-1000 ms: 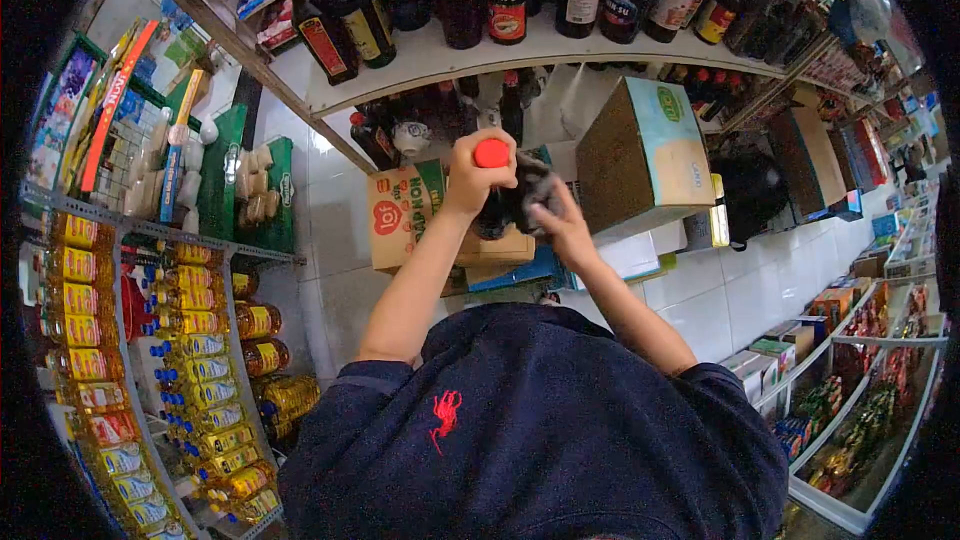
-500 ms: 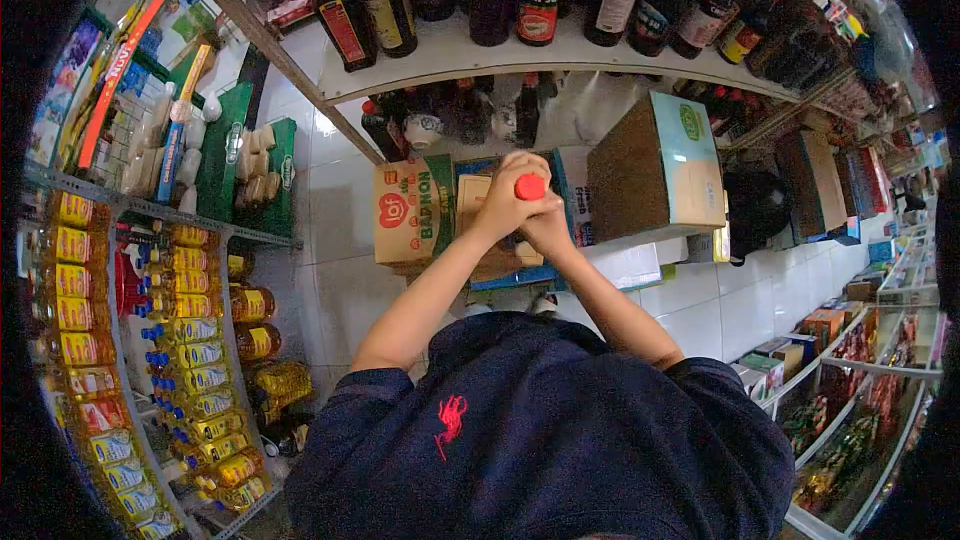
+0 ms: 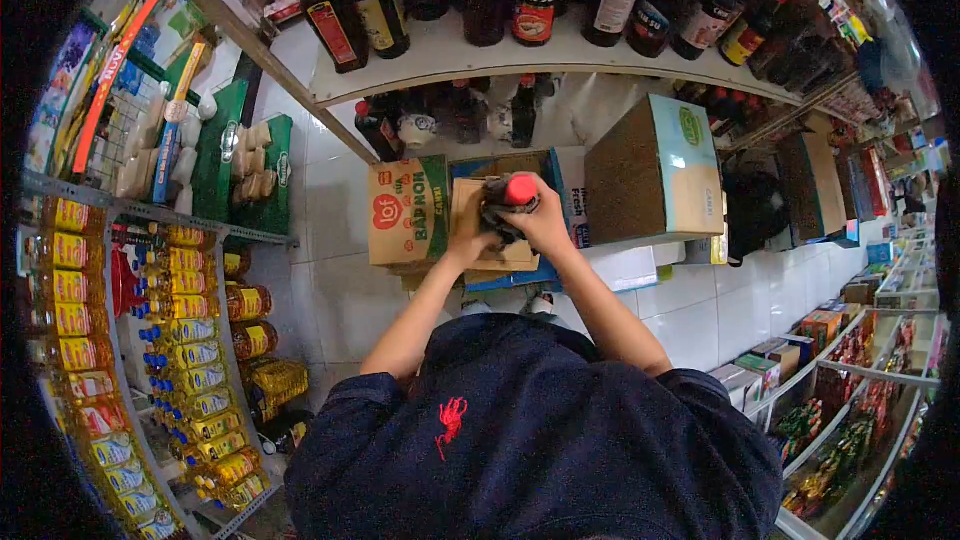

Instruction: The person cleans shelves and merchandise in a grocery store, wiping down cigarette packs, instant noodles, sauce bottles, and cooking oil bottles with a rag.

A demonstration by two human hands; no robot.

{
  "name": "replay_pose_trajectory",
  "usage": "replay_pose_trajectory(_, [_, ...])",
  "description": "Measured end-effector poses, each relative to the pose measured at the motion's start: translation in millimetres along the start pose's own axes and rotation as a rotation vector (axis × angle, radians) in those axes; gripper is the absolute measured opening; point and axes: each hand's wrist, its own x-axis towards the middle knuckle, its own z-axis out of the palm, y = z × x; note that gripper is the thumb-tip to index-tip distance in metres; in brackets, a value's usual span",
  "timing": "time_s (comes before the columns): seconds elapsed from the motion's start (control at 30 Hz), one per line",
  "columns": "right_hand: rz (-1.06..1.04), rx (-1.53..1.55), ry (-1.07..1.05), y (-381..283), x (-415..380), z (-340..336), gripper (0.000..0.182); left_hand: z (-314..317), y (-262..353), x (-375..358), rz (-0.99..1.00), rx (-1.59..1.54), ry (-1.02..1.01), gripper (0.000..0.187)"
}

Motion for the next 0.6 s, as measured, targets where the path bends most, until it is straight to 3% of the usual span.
replay_pose_trajectory(0.07, [-0.02, -0.008, -0.007, -11, 1, 0, 0.043, 18, -8, 0, 0.104, 0.049, 0.026, 0.074])
replay_pose_trajectory(0.13, [-0.03, -0.018, 0.021, -19, 4, 2, 0.042, 19, -16, 5, -0.024, -0.205, 0.098, 0.081])
replay_pose_trajectory(0.2, [-0.052, -0.013, 0.018, -16, 5, 2, 0.041, 23, 13, 3, 0.085, 0.287, 0.065, 0.077])
replay_pose_trajectory(0.27, [-0.071, -0.005, 0.011, -12, 7, -3, 0.04, 27, 30, 2, 0.058, 0.327, 0.051, 0.073])
replay_pose_trajectory(0.33, [0.007, 0.12, -0.396, -6, 20, -15, 0.04, 26, 49, 0, 0.029, 0.366, 0.035, 0.069])
replay_pose_trajectory(0.37, [-0.067, 0.137, -0.563, -3, 30, -19, 0.038, 24, 62, -1, 0.036, 0.364, 0.01, 0.064])
replay_pose_trajectory(0.4, [-0.069, 0.138, -0.566, 0, 38, -22, 0.038, 24, 68, -1, 0.044, 0.362, -0.015, 0.06])
replay_pose_trajectory(0.47, [-0.05, 0.125, -0.799, -9, 47, -26, 0.036, 23, 66, 0, -0.009, 0.306, 0.001, 0.058])
replay_pose_trajectory(0.53, [-0.065, 0.106, -0.774, -10, 46, -21, 0.037, 21, 66, 2, -0.061, 0.254, 0.023, 0.056])
replay_pose_trajectory(0.6, [-0.028, 0.014, -0.285, -1, 29, -6, 0.039, 25, 61, 6, -0.035, 0.284, 0.091, 0.057])
